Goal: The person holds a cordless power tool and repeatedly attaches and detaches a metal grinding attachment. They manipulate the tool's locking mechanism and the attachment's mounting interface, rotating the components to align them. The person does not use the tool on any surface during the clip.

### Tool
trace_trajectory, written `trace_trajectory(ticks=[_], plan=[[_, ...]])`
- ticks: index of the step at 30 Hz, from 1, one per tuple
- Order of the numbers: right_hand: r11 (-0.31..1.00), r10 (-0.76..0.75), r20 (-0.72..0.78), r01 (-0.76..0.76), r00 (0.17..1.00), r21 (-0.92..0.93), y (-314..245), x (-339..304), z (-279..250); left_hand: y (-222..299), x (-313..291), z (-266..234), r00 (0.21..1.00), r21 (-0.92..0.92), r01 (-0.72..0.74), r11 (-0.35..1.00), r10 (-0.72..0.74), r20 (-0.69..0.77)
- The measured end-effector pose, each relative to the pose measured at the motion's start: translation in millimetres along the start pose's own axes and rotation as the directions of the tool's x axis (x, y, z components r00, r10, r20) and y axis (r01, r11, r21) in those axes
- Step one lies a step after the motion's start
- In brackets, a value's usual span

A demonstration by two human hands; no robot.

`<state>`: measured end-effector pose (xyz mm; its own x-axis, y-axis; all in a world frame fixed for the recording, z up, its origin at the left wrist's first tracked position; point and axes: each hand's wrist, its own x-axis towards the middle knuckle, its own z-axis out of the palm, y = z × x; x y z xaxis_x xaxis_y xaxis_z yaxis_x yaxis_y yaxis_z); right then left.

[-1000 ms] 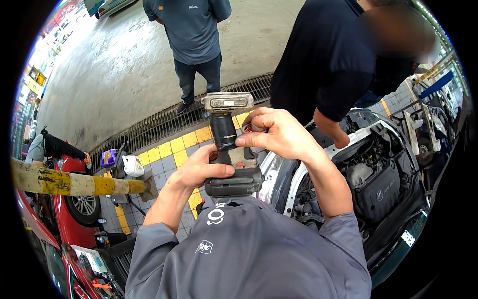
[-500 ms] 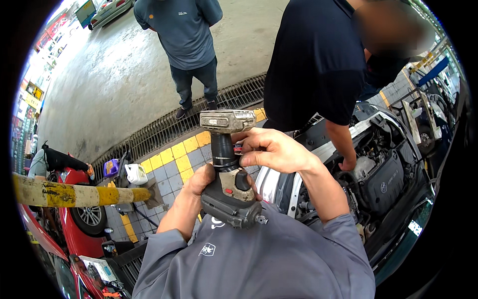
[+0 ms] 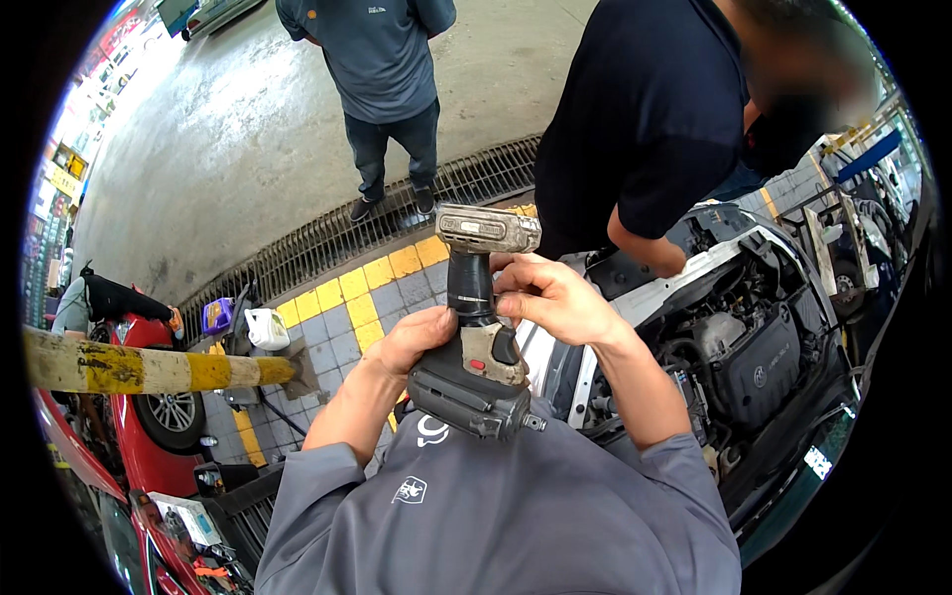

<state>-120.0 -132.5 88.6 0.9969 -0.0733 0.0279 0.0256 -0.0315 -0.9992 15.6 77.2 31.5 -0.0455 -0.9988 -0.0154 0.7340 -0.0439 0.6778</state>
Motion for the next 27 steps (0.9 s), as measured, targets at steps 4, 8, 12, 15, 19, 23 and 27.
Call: trace_trajectory(ticks=[4, 8, 12, 15, 19, 23, 27], plan=[[0.982, 0.055, -0.131, -0.077, 0.990, -0.171, 16.4, 1.2, 5.7, -17.8, -13.6, -41.4, 0.947, 0.020, 0.154, 0.988, -0.142, -0.290], [0.952, 0.300, -0.158, -0.285, 0.941, 0.108, 24.6, 14.2, 17.3, -5.6, -11.6, -22.2, 0.912, 0.097, 0.184, 0.978, -0.133, -0.389], [0.897, 0.419, -0.136, -0.385, 0.898, 0.218, 38.0, 21.7, 21.6, -15.1, -12.1, -35.4, 0.901, 0.198, 0.297, 0.934, -0.206, -0.382], [0.922, 0.379, -0.128, -0.362, 0.916, 0.138, 48.3, 20.8, 32.6, -9.6, -9.4, -12.5, 0.854, 0.230, 0.343, 0.910, -0.201, -0.479], [0.874, 0.480, -0.120, -0.463, 0.869, 0.149, 71.1, 20.6, 51.0, -40.0, -3.0, -19.6, 0.759, 0.100, 0.256, 0.962, -0.136, -0.636], [0.870, 0.453, -0.175, -0.391, 0.874, 0.299, 82.9, 16.2, 52.9, -53.4, -11.8, -32.0, 0.853, -0.031, 0.208, 0.978, -0.196, -0.483], [0.872, 0.407, -0.229, -0.301, 0.884, 0.387, 90.8, 9.7, 43.4, -55.4, -21.8, -17.7, 0.796, -0.087, 0.172, 0.981, -0.191, -0.575]])
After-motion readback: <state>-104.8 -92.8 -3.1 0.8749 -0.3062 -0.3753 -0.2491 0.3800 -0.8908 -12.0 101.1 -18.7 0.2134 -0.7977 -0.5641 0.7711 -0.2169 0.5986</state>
